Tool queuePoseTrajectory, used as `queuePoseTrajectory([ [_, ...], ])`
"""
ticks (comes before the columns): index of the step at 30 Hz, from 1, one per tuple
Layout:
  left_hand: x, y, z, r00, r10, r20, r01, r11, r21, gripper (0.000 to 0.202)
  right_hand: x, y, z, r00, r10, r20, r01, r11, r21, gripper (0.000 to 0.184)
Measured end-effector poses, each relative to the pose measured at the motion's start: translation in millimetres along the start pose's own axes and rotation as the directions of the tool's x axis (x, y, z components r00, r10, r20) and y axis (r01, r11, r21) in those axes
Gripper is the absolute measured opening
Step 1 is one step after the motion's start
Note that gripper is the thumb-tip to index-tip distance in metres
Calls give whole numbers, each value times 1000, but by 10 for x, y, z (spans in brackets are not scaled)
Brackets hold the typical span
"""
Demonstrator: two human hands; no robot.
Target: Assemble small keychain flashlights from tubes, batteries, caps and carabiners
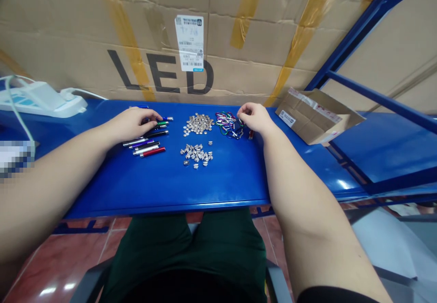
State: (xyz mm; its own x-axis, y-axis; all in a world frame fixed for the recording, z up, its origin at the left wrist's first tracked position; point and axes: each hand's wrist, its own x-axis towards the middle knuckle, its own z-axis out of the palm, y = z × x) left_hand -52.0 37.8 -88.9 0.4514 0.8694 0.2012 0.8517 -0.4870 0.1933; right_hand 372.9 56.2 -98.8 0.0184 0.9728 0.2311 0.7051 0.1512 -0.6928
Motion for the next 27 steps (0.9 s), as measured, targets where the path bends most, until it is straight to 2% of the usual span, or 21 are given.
queuePoseTrajectory([
  [8, -8, 59, -55, 999, -42, 24, 43, 999, -31, 38, -4, -9, 9, 1000, -7, 14, 7, 1000, -3, 7],
  [12, -29, 102, -82, 988, -74, -134, 63, 995, -83, 30, -8, -14, 6, 1000, -1, 18, 1, 1000, 3, 7],
  [15, -56, 153, -103, 955, -149, -256, 81, 963, -257, 24, -12, -19, 8, 1000, 3, 18, -3, 1000, 1, 6],
  [18, -72, 218, -111, 933, -174, -314, 4, 880, -475, 28, -13, -19, 9, 1000, 1, 21, -1, 1000, -3, 6],
  [20, -70, 255, -109, 931, -174, -322, -53, 806, -590, 33, -12, -16, 8, 1000, -4, 24, 5, 1000, -7, 6],
  [23, -59, 286, -97, 944, -177, -279, -65, 728, -682, 36, -9, -14, 4, 999, -18, 33, 18, 1000, -9, 6],
  [27, -66, 313, -64, 968, -107, -225, -77, 732, -677, 33, -13, -33, 6, 998, -48, 37, 49, 999, -15, 7],
])
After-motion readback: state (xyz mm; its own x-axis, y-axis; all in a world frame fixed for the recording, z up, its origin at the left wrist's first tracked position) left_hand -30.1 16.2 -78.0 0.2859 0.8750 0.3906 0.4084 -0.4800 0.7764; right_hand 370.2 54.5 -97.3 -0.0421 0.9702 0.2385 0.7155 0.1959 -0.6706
